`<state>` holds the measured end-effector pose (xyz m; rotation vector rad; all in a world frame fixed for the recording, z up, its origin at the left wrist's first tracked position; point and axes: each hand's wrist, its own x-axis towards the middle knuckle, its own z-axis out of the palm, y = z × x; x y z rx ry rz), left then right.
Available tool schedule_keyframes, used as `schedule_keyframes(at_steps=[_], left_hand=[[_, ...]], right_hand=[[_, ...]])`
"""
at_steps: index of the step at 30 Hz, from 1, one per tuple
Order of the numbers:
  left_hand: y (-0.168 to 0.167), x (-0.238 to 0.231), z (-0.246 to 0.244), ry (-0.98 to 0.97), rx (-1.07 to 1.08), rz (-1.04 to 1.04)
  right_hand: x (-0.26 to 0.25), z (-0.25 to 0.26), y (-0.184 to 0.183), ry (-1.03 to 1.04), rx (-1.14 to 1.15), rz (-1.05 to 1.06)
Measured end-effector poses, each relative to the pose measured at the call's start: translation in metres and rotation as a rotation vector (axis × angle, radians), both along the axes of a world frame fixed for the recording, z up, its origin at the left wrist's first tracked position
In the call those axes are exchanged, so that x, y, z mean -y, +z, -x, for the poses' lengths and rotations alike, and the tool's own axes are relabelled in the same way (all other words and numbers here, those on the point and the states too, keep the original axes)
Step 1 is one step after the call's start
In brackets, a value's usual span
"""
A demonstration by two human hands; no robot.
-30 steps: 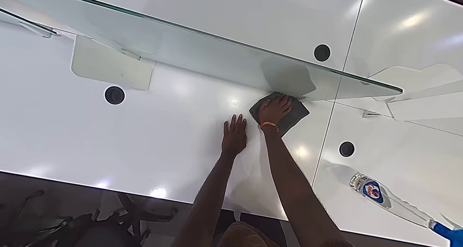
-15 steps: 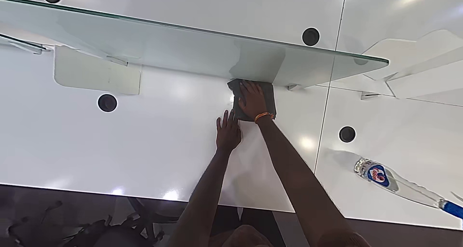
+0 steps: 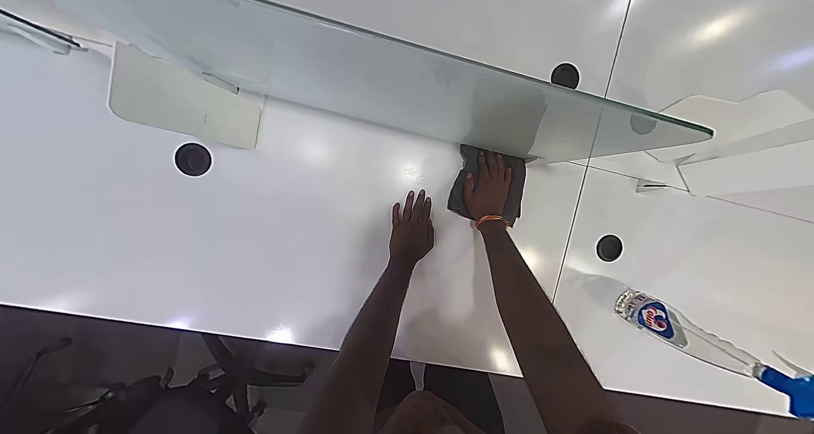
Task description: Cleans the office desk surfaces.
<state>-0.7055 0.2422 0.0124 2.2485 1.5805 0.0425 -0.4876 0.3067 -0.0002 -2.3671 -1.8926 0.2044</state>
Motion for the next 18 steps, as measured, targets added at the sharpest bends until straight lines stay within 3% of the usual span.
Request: schedule_keyframes(at_steps=[3,6,11,18], left_hand=[[-0.001,-0.001,-0.001,0.004,0.023,-0.012],[-0.001,0.001,0.000,-0.001,0.031,-0.028],[-0.001,-0.001,0.000,0.041,0.025,0.011],[-0.010,0.004,-0.001,0.147,0.089,-0.118]], right_hand=[[-0.013,0.035,0.001,-0.098,0.020,0.019],[-0.021,0.066,0.005,-0.059,0.003,0.037],[-0.040,0.102,0.018,0.163,-0.088,0.069],[-0.047,0.063,0.011,0.633,-0.385,0.033]])
